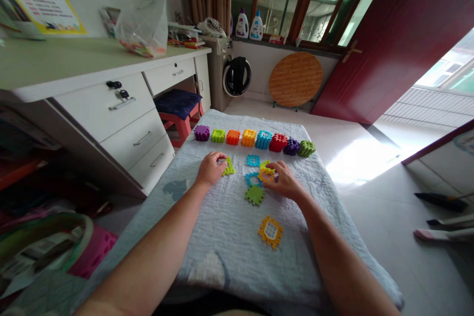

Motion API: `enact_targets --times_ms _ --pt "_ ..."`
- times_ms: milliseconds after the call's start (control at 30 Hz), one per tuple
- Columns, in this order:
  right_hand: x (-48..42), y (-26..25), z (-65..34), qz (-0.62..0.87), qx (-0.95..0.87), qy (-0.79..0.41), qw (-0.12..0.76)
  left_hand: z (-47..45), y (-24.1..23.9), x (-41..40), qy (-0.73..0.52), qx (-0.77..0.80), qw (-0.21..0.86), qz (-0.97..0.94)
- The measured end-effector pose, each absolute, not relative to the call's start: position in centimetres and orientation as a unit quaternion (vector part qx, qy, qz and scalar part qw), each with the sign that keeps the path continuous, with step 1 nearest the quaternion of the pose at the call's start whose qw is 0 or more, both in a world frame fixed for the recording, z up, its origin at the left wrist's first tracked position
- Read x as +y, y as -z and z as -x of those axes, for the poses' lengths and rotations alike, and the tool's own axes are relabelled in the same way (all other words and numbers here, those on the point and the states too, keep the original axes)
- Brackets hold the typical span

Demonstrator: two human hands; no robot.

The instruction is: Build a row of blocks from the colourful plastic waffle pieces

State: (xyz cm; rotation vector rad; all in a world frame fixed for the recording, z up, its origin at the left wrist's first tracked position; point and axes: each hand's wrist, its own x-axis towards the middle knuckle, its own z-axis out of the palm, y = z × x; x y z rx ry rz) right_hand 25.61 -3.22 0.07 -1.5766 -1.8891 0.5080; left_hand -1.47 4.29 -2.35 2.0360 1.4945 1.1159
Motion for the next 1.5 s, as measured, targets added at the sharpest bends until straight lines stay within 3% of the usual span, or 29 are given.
enact_targets --times_ms 67,167,367,467,667,867,967,1167,1333,1500 --pt "-3.4 0.1 -25.3 0.574 -0.764 -0.125 0.267 1.5 2.4 4.3 -0.399 0.531 0.191 -0.723" --pt "-3.3 0.1 -25.5 0.563 -0.778 -0.115 0.254 1.5 2.5 4.4 -0.398 0.530 0.192 -0.724" --pt "-2.8 -0.7 -27.1 0.588 -0.699 -0.261 0.313 1.5 2.5 4.4 -0.393 0.531 0.191 -0.726" --pt "-2.9 -1.2 -27.8 0.625 -0.659 -0.316 0.275 1.5 2.4 4.4 -0.391 0.534 0.193 -0.724" --pt "-3.4 -2.0 -28.5 0.725 -0.675 -0.076 0.111 1.5 2.5 4.5 -0.385 0.536 0.192 -0.727" --pt "-3.6 -3.1 -29.5 0.717 -0.678 -0.029 0.158 1.5 2.6 4.5 -0.390 0.534 0.197 -0.724" --pt "-4.4 -4.4 -29.1 0.655 -0.734 -0.068 0.168 1.5 2.5 4.5 -0.392 0.537 0.198 -0.720" --pt "-9.3 -6.1 -25.6 0.511 -0.823 -0.246 0.022 1.5 2.6 4.6 -0.391 0.535 0.197 -0.722" --pt "-13.4 -5.3 -22.6 0.535 -0.820 -0.202 -0.029 1.6 2.7 4.6 -0.392 0.535 0.194 -0.723" --pt "-14.0 -5.5 -22.3 0.543 -0.818 -0.193 0.005 1.6 2.8 4.6 -0.389 0.537 0.187 -0.725"
